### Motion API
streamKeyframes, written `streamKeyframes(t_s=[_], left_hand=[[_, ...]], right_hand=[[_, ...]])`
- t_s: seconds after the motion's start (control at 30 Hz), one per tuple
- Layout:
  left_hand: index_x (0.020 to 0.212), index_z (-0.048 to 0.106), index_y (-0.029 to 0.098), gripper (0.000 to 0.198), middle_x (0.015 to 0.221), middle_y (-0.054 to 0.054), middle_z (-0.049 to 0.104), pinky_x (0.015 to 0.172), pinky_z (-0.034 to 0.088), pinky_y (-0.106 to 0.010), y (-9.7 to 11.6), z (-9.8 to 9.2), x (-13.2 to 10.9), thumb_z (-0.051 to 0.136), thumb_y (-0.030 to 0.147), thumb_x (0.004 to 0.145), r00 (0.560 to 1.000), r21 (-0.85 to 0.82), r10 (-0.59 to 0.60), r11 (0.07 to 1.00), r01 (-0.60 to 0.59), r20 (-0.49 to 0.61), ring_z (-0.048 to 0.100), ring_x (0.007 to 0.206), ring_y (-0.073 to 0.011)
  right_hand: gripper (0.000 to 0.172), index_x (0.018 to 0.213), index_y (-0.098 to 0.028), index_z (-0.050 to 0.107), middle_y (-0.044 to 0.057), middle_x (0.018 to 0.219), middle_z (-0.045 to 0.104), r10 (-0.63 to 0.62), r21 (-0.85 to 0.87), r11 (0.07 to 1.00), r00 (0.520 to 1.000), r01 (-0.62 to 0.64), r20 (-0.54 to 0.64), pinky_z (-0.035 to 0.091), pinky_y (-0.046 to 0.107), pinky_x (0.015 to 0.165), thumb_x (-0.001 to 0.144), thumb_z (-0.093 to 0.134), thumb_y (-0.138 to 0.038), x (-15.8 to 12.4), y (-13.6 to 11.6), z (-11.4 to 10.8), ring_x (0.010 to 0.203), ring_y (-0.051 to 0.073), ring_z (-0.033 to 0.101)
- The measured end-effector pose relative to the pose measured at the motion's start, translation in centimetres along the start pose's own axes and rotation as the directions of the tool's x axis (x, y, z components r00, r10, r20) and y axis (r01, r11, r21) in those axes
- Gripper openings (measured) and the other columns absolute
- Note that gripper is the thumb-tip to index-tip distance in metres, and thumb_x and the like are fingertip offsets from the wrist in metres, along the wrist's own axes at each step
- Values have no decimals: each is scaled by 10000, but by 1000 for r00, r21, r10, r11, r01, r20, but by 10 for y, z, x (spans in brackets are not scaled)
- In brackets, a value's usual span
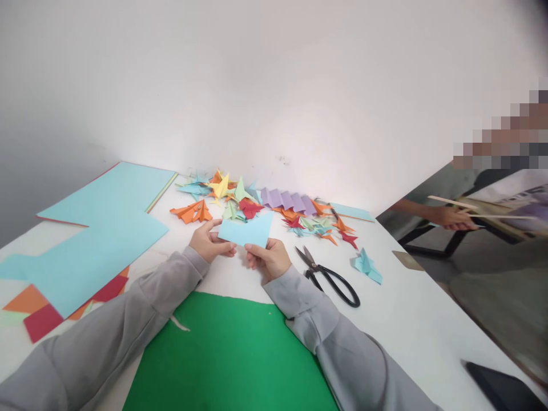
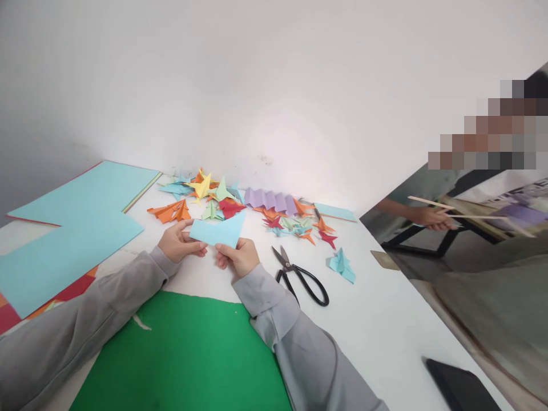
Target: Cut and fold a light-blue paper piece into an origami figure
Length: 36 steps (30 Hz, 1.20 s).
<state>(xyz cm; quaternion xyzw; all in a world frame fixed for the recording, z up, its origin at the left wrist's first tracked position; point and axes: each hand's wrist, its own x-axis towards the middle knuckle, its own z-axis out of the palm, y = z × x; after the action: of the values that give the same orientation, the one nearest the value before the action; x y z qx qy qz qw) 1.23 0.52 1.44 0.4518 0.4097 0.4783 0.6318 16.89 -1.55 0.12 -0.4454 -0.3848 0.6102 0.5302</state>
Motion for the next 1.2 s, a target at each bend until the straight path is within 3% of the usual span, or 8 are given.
streamKeyframes(t_s=[0.13,0.3,0.43,0.7,0.97,1.2], left_hand=[[1167,372,46,766,538,1,625,539,556,-321,1,-9,4,734,72,492,1000,-86,-9,996,8,-12,628,507,-170],[1234,309,70,877,621,-33,657,542,555,-346,1,-6,2,739,46,469,999,-20,19,1000,-18,49,651,599,-208],[1248,300,69,938,586,-20,652,513,551,-315,0,0,-1,776,83,440,997,53,20,998,-24,73,639,543,-189],[1212,386,67,785,512,21,611,470,529,-263,-1,1,-2,732,74,507,992,201,91,974,-107,90,615,460,-162],[1253,290,23,868,461,13,611,495,536,-295,0,-2,-1,740,136,519,987,133,58,988,-77,147,613,460,-168],[1259,263,32,908,488,-20,633,492,525,-295,2,-4,-1,760,156,510,992,89,7,996,-18,124,609,457,-166]], right_hand=[[176,442,-114,577,-2,362,566,14,72,997,999,-10,-48,355,177,262,456,728,-204,0,-2,-1,256,85,464],[176,460,-115,591,-1,378,576,0,48,999,1000,1,-27,362,176,274,473,732,-219,1,0,-2,267,82,471],[198,455,-117,588,1,388,579,-32,-46,998,999,33,24,367,180,290,496,738,-238,1,2,-2,286,85,484],[217,480,-107,619,9,368,571,-62,-237,967,991,89,119,414,186,365,554,719,-285,-6,-4,5,330,84,504],[217,423,-108,594,9,337,550,-7,-163,986,998,18,69,387,188,305,512,722,-259,-3,-1,2,275,88,474],[152,410,-111,586,7,361,564,10,-64,998,1000,-9,18,356,185,255,466,707,-185,-1,-1,-1,256,98,472]])
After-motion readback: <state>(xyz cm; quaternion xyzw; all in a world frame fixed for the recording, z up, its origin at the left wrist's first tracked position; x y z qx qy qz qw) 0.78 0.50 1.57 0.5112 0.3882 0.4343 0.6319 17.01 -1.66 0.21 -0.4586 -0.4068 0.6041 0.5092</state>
